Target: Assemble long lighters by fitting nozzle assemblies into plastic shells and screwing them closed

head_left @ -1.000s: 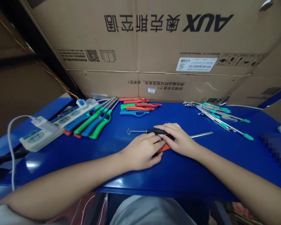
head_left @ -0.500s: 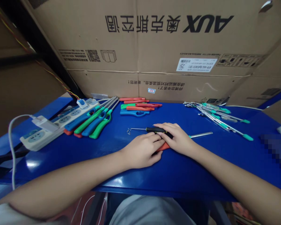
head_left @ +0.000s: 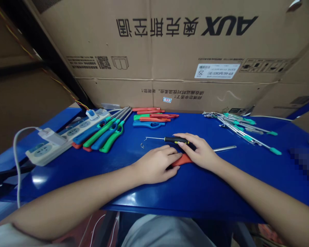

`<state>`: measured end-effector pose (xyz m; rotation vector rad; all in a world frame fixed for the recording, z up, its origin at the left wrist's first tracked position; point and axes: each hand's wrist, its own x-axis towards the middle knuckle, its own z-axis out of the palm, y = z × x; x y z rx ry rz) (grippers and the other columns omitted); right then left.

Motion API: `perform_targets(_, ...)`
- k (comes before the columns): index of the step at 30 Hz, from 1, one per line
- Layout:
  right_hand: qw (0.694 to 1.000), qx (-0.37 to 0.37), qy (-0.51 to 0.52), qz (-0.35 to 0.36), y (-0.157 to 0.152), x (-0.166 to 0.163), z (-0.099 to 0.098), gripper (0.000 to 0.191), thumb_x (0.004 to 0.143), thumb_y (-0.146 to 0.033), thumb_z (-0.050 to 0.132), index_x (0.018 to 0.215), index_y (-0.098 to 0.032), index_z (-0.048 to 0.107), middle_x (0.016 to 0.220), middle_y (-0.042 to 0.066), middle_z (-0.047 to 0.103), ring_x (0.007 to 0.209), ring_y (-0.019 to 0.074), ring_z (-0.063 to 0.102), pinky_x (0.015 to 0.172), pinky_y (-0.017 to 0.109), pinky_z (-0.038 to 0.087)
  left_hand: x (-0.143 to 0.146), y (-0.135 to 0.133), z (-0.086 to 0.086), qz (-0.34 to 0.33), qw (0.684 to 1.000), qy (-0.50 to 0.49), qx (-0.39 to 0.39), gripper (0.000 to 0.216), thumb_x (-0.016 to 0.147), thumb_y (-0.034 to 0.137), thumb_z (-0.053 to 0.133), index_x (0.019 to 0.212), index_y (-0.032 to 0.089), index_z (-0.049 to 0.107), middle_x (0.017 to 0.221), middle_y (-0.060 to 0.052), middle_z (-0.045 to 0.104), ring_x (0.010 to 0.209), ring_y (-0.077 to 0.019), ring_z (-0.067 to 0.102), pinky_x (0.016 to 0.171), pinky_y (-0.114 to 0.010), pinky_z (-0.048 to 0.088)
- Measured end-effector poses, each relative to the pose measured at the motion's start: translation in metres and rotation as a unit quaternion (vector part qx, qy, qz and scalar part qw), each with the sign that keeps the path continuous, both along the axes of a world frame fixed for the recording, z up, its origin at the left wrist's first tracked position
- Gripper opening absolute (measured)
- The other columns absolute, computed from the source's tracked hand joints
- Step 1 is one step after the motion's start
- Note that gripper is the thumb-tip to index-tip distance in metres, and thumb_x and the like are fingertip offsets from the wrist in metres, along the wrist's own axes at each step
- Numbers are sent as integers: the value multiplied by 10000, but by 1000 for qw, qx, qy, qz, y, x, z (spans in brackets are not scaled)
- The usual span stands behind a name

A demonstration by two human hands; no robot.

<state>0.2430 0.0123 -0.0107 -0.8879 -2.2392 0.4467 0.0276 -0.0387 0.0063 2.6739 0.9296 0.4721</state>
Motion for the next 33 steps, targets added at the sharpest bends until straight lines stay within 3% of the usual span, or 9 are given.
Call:
perform_targets(9,998,-23,55,-12,-4,0,4,293,990,-305,554,1247,-238,677,1274,69,733,1179,247,682,1016,419,510,-1,2,0,1,1000,-16,-12,335,950,264,590,1248,137,676,1145,-114,704,1059,-262,639,970,-389,527)
perform_targets(11,992,-59,105,-32,-4,3,7,285,974,-342,579,1208,-232,698,1204,72,755,1050,232,721,945,396,544,-1,2,-1,2,999,-35,-22,327,953,258,594,1246,145,681,1168,-119,707,1070,-257,644,978,-394,526)
perform_targets(13,979,-108,165,-59,-3,7,12,268,963,-370,586,1146,-229,721,1006,56,778,851,203,726,812,357,568,0,4,-3,15,996,-81,-45,339,947,303,638,1245,149,692,1170,-123,717,1079,-253,651,981,-395,526)
perform_targets(16,947,-164,257,-100,2,17,20,217,928,-381,602,988,-240,755,717,18,688,648,181,633,656,328,523,2,9,-6,104,968,-193,-120,484,855,444,770,1238,154,713,1080,-98,760,884,-204,668,824,-340,554)
perform_targets(19,919,-180,326,-126,9,27,27,177,857,-333,617,806,-236,755,687,24,644,580,166,532,584,325,450,2,18,-8,211,908,-294,-208,547,790,495,810,1212,156,728,1012,-78,789,649,-132,580,635,-288,504)
perform_targets(23,907,-198,349,-130,13,33,31,177,788,-284,599,723,-223,752,699,31,655,563,151,474,534,308,376,1,24,-5,228,847,-395,-273,525,768,474,820,1157,130,745,961,-90,795,674,-134,628,656,-282,510)
perform_targets(26,906,-209,345,-128,12,33,29,177,779,-278,606,709,-219,758,683,29,654,551,141,466,526,303,355,1,23,-1,219,835,-426,-272,457,769,467,820,1076,131,772,910,-87,794,711,-156,671,640,-267,511)
perform_targets(33,913,-207,330,-118,13,32,25,179,780,-275,607,703,-225,761,665,32,644,544,142,476,503,298,355,-2,19,4,218,849,-409,-256,298,851,446,740,903,159,802,827,-62,801,591,-125,606,573,-246,490)
